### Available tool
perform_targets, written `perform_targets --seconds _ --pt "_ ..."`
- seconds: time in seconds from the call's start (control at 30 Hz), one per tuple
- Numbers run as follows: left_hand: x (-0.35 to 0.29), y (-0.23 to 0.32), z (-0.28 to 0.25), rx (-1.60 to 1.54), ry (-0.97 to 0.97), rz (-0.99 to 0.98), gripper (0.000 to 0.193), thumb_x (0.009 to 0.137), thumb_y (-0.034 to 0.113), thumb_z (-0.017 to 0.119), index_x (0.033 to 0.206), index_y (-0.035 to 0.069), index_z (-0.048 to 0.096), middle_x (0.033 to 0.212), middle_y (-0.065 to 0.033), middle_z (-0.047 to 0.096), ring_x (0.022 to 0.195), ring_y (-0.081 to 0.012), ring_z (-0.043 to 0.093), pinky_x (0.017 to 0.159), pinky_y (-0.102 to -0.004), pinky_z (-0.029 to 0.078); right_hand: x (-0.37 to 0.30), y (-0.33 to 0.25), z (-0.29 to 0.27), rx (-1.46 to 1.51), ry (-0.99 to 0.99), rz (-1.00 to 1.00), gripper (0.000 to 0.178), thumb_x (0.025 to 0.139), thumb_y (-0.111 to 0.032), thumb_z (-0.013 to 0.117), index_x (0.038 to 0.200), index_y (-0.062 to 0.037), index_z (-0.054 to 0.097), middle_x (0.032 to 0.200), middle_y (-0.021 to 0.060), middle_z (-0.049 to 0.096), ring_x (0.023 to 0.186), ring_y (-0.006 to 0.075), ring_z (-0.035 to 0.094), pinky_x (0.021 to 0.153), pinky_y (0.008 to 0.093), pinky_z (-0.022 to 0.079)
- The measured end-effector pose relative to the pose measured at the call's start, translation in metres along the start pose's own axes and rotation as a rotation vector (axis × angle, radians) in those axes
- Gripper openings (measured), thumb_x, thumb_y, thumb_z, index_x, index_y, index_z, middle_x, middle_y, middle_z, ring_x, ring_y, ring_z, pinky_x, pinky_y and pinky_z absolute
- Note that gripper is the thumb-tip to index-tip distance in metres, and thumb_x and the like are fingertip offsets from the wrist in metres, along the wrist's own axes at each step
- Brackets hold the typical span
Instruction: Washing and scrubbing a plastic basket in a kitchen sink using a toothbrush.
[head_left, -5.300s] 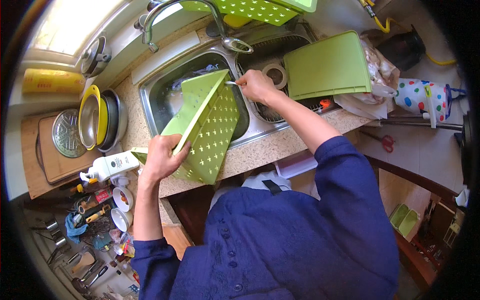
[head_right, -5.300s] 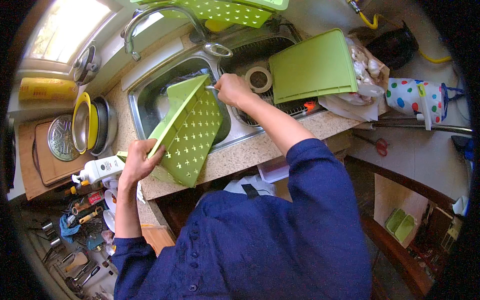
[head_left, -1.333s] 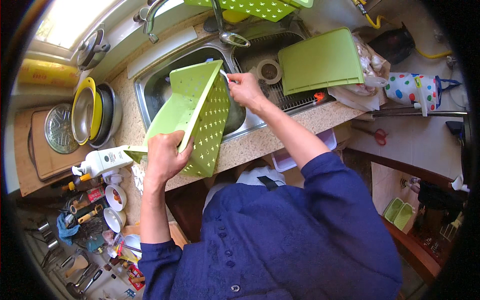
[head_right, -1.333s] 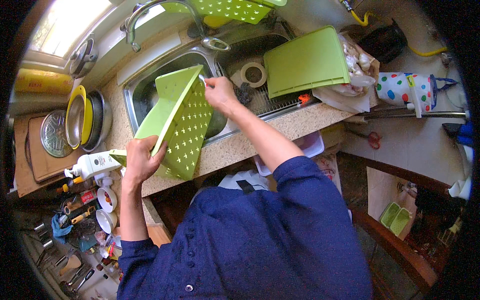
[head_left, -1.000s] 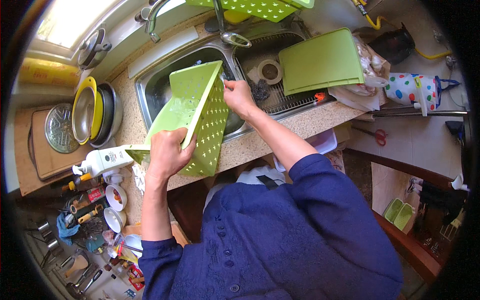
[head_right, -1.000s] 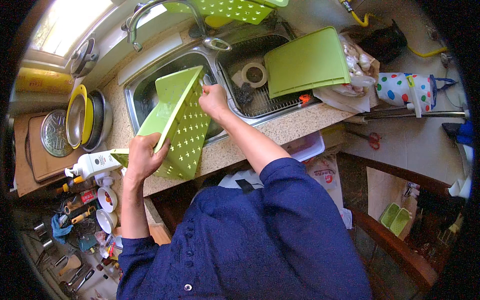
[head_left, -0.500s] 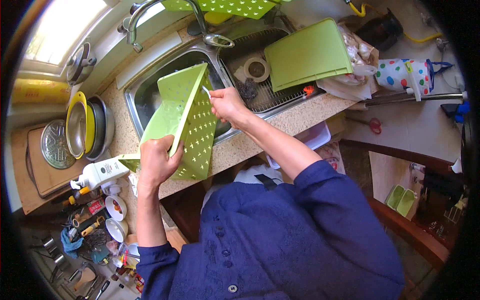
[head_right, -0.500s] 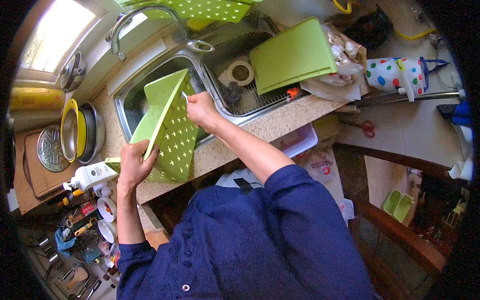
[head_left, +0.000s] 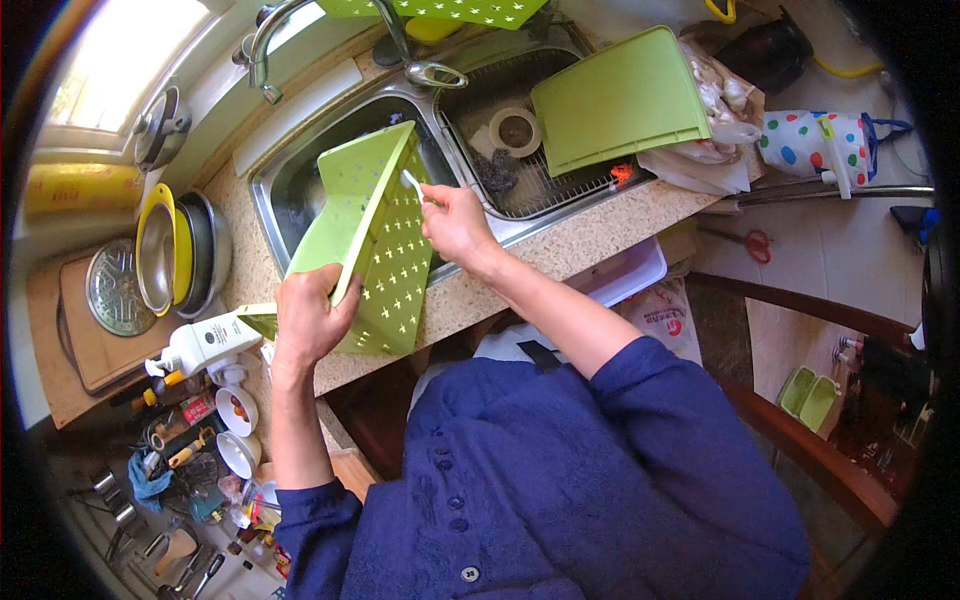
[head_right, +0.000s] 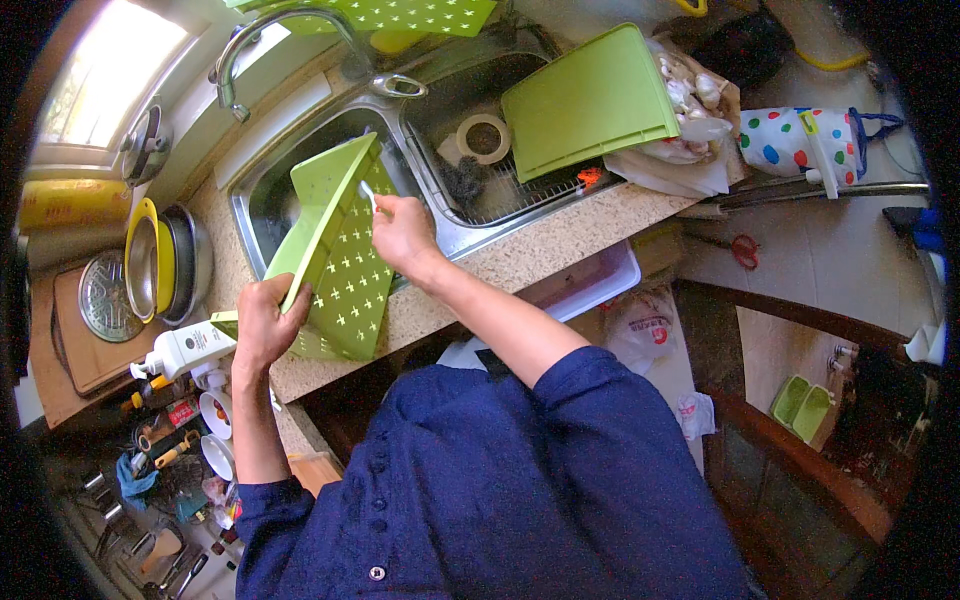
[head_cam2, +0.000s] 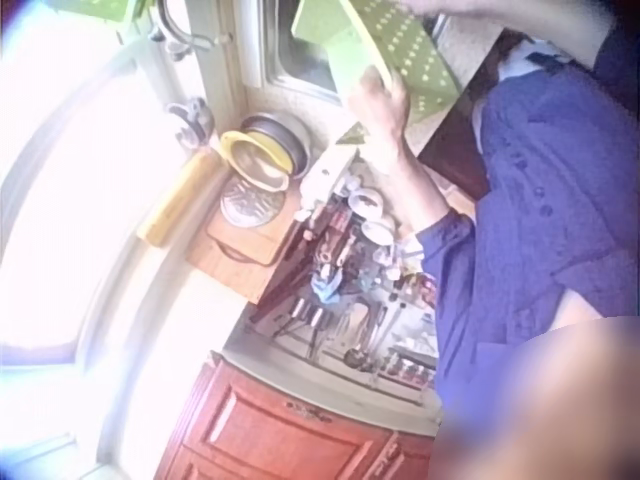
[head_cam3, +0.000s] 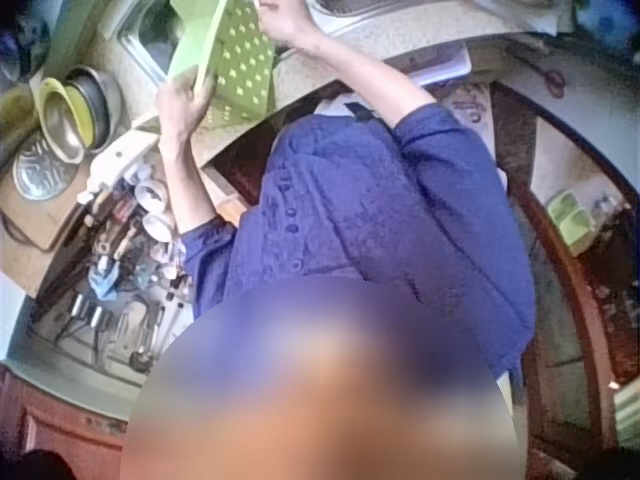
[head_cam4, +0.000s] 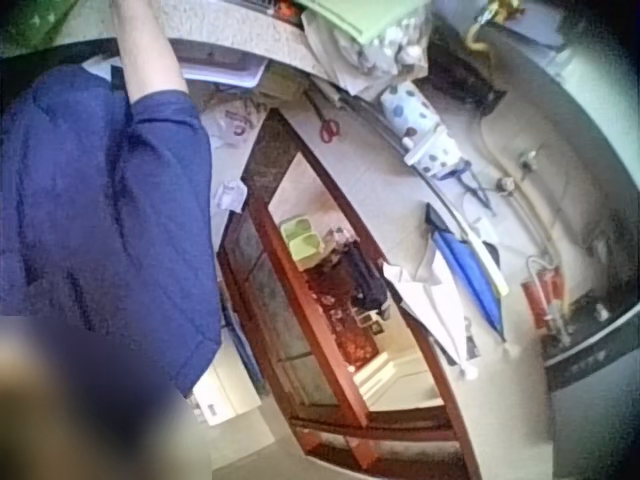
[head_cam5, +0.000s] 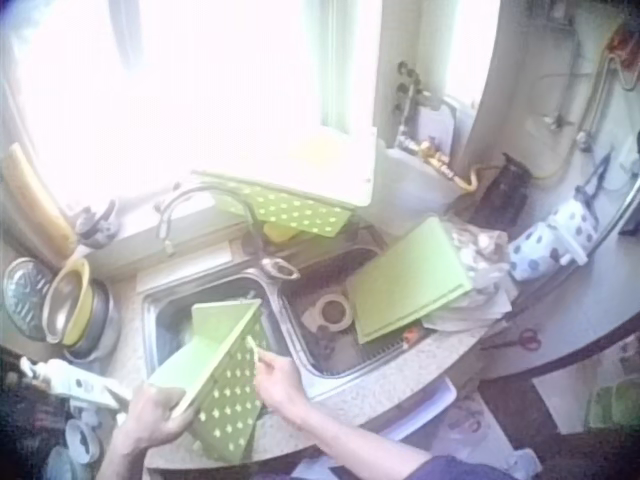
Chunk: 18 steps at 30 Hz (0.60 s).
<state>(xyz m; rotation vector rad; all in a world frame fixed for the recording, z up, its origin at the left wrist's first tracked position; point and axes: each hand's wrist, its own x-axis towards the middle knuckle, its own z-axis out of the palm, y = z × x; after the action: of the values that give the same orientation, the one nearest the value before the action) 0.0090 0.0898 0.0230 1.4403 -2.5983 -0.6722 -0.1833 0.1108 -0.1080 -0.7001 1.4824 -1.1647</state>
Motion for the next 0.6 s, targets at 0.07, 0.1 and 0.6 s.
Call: perform_targets --seconds 0.07,0.1,0.6 --pt "0.001 0.0 0.0 0.01 -0.015 -0.013 0.025 0.081 0.021 0.065 0.066 0.001 0.062 0.061 -0.0208 0.057 0.059 -0.0391 0.059 0.057 -0.0444 0.046 -0.001 0.001 0.014 0.088 0.093 -0.098 0.034 0.096 -0.007 0.048 0.128 0.0028 0.057 0.065 -0.0003 0.054 0.05 0.0044 0.045 0.043 0.0233 0.035" --pt "0.0 0.001 0.0 0.0 -0.004 0.002 0.026 0.081 0.021 0.065 0.066 0.001 0.062 0.06 -0.0206 0.057 0.059 -0.0391 0.059 0.057 -0.0443 0.047 0.001 0.002 0.017 0.088 0.089 -0.096 0.034 0.096 -0.007 0.048 0.128 0.0028 0.057 0.065 -0.0003 0.054 0.05 0.0044 0.045 0.043 0.0233 0.035" --pt "-0.003 0.0 0.0 0.01 0.043 0.039 0.026 0.08 0.022 0.066 0.065 0.002 0.061 0.06 -0.0193 0.057 0.059 -0.0387 0.059 0.057 -0.0443 0.047 0.006 0.014 0.002 -0.495 0.165 -0.373 0.034 0.086 -0.007 0.056 0.118 0.002 0.063 0.083 0.0257 0.066 0.076 0.0336 0.069 0.067 0.0402 0.051"
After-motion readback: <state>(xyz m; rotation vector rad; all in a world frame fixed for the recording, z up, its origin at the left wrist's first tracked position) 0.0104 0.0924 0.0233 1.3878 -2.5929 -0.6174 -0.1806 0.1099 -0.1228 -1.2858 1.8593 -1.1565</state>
